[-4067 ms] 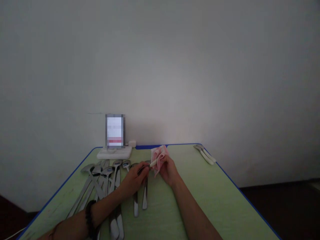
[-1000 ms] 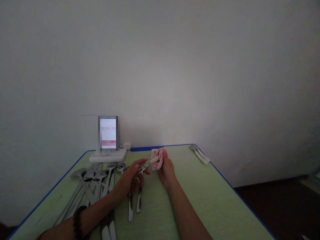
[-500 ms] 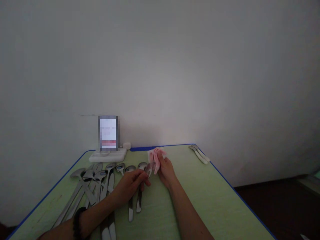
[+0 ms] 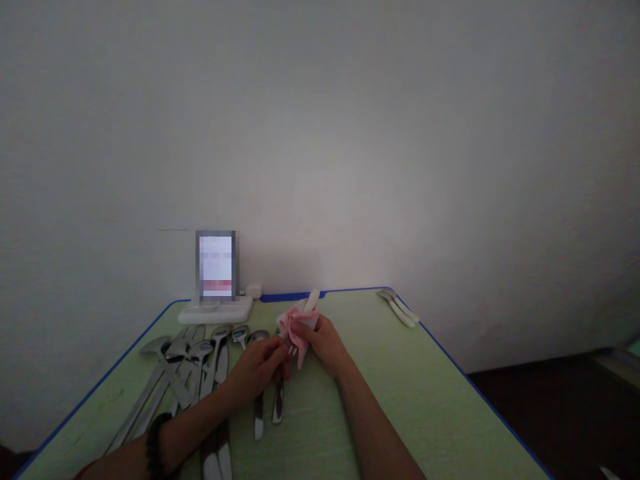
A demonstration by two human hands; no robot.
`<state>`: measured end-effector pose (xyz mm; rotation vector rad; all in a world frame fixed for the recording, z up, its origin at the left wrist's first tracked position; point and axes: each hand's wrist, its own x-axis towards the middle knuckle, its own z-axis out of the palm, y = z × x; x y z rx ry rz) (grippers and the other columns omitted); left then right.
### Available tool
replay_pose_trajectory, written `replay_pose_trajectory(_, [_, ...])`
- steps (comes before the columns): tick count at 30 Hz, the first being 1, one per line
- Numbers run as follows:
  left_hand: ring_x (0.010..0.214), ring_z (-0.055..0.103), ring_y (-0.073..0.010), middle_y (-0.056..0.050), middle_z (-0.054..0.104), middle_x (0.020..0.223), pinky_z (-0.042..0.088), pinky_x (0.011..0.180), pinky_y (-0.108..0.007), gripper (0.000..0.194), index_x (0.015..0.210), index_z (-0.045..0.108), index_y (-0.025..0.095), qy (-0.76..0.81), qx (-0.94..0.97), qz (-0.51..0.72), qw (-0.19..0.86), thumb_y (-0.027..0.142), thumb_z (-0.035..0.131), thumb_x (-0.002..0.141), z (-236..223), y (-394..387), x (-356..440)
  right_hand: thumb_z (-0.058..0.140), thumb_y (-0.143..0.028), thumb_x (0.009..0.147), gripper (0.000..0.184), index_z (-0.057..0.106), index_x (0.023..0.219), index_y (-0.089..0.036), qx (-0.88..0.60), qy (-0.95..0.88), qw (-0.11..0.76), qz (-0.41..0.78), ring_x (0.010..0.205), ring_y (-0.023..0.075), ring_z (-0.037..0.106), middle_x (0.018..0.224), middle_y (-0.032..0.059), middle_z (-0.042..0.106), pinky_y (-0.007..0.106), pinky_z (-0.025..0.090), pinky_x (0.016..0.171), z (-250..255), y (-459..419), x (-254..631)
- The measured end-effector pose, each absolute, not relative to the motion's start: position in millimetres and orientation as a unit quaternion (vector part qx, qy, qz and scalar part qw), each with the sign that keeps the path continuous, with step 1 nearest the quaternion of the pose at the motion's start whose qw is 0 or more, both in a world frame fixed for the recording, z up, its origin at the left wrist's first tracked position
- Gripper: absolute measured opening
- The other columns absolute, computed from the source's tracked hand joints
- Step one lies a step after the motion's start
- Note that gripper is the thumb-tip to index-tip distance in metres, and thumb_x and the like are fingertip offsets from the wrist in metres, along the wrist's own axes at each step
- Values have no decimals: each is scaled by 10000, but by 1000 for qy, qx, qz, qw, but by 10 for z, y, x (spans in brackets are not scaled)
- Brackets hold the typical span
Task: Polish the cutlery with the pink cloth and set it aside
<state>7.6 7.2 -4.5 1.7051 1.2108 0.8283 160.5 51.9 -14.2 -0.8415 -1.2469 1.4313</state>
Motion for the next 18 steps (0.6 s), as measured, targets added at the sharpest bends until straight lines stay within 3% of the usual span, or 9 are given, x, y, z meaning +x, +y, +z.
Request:
replay_pose_trajectory(8, [423, 511, -131, 27, 566, 448, 346, 454, -214, 258, 599, 522, 192, 512, 692, 322, 393, 314, 400, 790, 8, 46, 80, 699, -364, 642, 323, 678, 873, -140, -335, -502, 530, 595, 766, 158, 583, 849, 52, 674, 263, 450, 711, -135, 520, 1576])
replay_pose_trajectory(18, [434, 496, -119, 19, 568, 521, 367, 450, -209, 361, 645, 526, 185, 481, 696, 333, 416, 467, 391, 826, -20, 63, 91, 732, -335, 599, 295, 682, 815, -140, -324, -489, 523, 619, 694, 136, 565, 778, 28, 668, 248, 435, 665, -138, 512, 1602])
